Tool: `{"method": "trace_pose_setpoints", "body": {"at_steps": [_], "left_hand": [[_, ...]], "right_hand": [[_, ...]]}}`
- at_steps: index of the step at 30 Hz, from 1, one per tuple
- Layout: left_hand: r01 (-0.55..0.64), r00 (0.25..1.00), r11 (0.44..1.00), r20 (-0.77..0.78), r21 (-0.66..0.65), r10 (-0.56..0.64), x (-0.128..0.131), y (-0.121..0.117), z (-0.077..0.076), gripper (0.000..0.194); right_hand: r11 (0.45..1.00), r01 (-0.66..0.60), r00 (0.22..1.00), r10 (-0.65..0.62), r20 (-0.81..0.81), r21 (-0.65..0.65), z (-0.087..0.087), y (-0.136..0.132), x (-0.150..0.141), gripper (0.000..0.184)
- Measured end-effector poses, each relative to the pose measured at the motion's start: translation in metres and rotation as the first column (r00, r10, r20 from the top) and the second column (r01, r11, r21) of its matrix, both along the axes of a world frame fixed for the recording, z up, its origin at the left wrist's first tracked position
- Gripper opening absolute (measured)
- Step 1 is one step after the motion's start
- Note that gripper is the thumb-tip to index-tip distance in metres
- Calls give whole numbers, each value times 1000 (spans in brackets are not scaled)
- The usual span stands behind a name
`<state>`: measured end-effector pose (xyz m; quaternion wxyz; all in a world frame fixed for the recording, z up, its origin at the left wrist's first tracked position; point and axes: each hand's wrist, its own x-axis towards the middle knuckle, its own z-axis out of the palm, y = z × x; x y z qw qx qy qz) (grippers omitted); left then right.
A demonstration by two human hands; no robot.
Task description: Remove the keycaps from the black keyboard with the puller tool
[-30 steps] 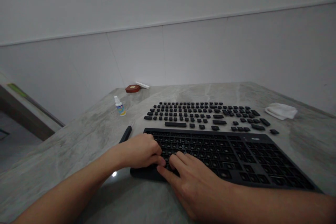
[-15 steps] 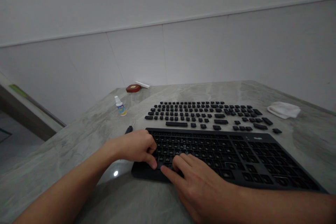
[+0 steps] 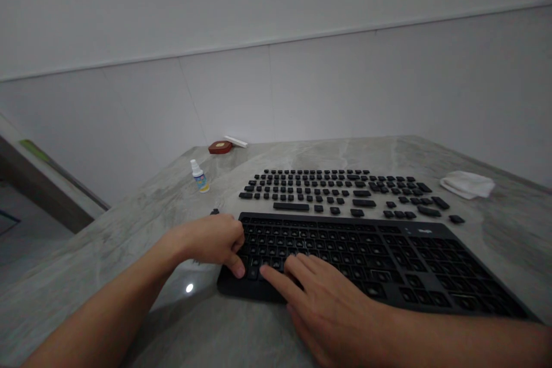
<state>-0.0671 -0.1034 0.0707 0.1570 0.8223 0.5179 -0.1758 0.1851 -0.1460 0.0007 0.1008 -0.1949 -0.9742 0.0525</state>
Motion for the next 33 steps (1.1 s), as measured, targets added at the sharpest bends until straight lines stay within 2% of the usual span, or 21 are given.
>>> {"method": "trace_pose_setpoints", "body": {"at_steps": [3, 8, 13, 19, 22, 26, 33], "left_hand": [[-12, 1000, 1000, -18, 19, 12, 1, -1, 1, 32], [-26, 997, 999, -67, -32, 24, -1, -1, 7, 32], [-85, 986, 996, -143, 10, 85, 0, -1, 8, 33], [62, 997, 997, -52, 43, -60, 6, -3, 3, 45], [93, 995, 993, -26, 79, -91, 13, -5, -2, 49], [85, 996, 990, -8, 115, -85, 19, -6, -5, 45], [167, 977, 981, 119, 102, -178, 27, -6, -10, 46]], "right_hand": [[1000, 2, 1000, -2, 18, -14, 0, 0, 0, 67], [998, 29, 998, -26, 49, -52, 3, -1, -3, 62], [1000, 9, 999, -8, 38, -22, 3, 0, -4, 63], [997, 3, 998, 1, -55, 71, -2, 0, -3, 62], [995, -8, 997, 16, -76, 101, -3, 0, -2, 64], [997, 6, 996, 1, -90, 72, -2, 0, -2, 64], [1000, 13, 997, -12, -80, 2, -3, 0, -2, 64]]}}
